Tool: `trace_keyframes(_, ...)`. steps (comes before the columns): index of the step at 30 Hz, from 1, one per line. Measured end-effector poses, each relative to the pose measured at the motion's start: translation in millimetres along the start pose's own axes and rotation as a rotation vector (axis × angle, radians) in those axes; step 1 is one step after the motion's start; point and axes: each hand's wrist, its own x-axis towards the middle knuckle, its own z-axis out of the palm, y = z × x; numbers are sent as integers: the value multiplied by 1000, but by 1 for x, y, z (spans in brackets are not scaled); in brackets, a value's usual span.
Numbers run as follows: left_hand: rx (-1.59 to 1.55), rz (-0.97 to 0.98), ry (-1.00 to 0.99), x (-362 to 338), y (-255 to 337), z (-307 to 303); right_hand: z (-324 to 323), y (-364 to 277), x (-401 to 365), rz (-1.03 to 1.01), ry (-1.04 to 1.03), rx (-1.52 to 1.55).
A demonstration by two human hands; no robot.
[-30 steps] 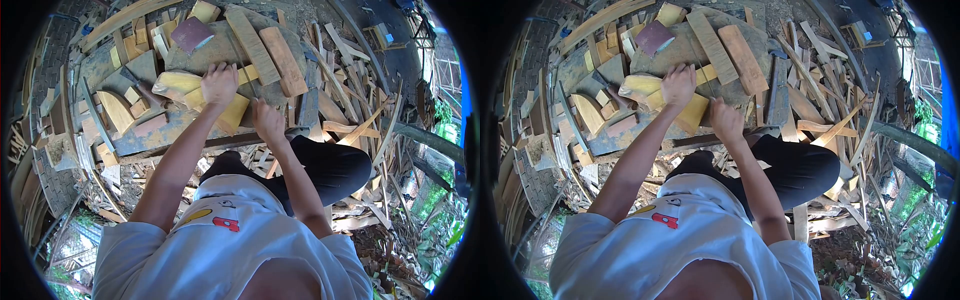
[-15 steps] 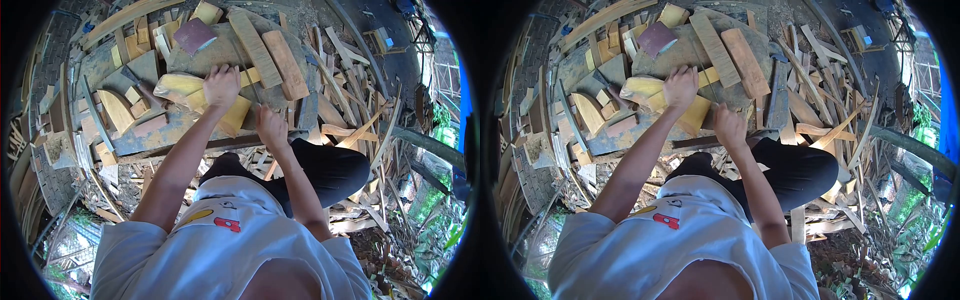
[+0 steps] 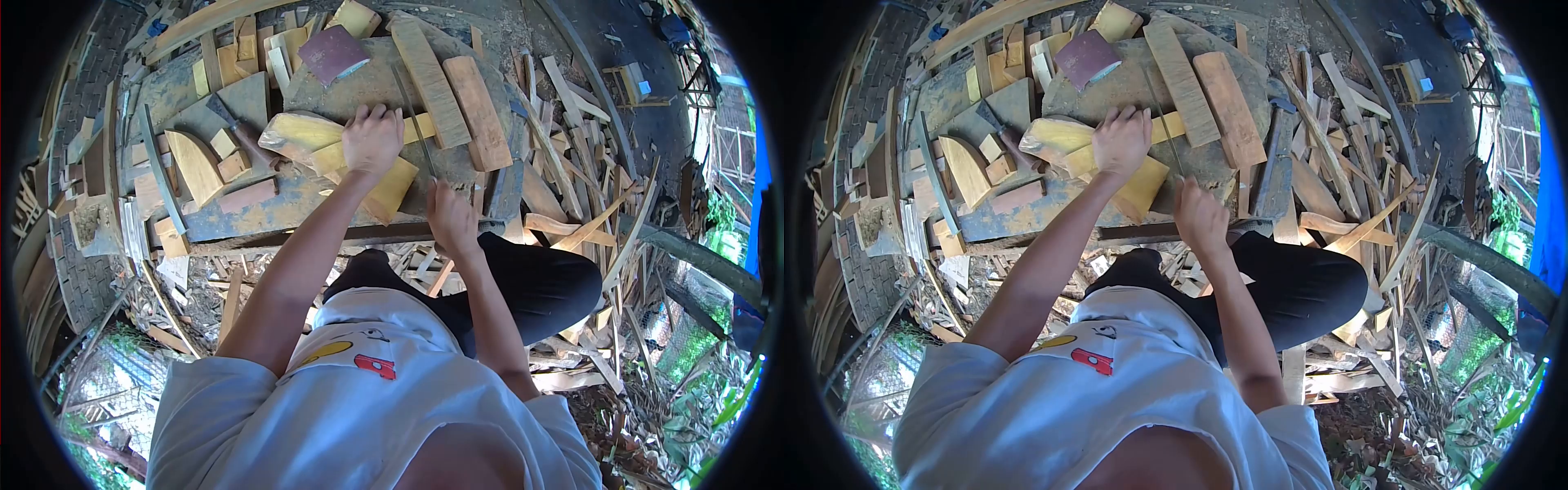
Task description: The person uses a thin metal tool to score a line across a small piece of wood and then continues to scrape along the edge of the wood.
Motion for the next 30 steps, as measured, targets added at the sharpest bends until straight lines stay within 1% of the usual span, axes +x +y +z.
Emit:
trace_keyframes(3, -6, 11, 26, -3, 0, 2, -8, 8, -28, 16, -1, 14)
trace_keyframes(4, -1, 18, 21, -3, 0, 1, -7, 7, -25, 18, -7, 15)
trace_keyframes(7, 2, 44, 49, 0, 1, 2, 4, 2, 16, -31, -4, 47)
trace_keyframes(9, 10, 47, 71, -2, -1, 1, 12, -8, 39, -43, 99, 24)
trace_keyframes(13, 6, 32, 90, -3, 1, 2, 11, -2, 24, -79, 126, 41)
trace_keyframes(15, -3, 29, 98, -1, 0, 3, 1, 8, -3, -6, -46, 78)
trace_keyframes(16, -14, 30, 99, -1, 0, 3, -6, 10, -16, -10, -52, 72)
trace_keyframes(18, -20, 20, 97, -2, 0, 2, -20, 10, -32, 77, -137, 44)
trace_keyframes(19, -19, 19, 81, -3, 0, 1, -22, 7, -28, 76, -142, 46)
trace_keyframes(21, -23, 29, 74, -1, 2, 2, -19, 0, 0, 93, -231, 95)
trace_keyframes(24, -11, 29, 83, -2, 0, 3, 3, -10, 45, 71, -147, 116)
trace_keyframes(28, -8, 12, 81, -3, 2, 2, -4, -8, 28, 53, -103, 86)
trace_keyframes(30, -7, 9, 75, -1, 1, 2, -10, 6, 1, 35, -171, 97)
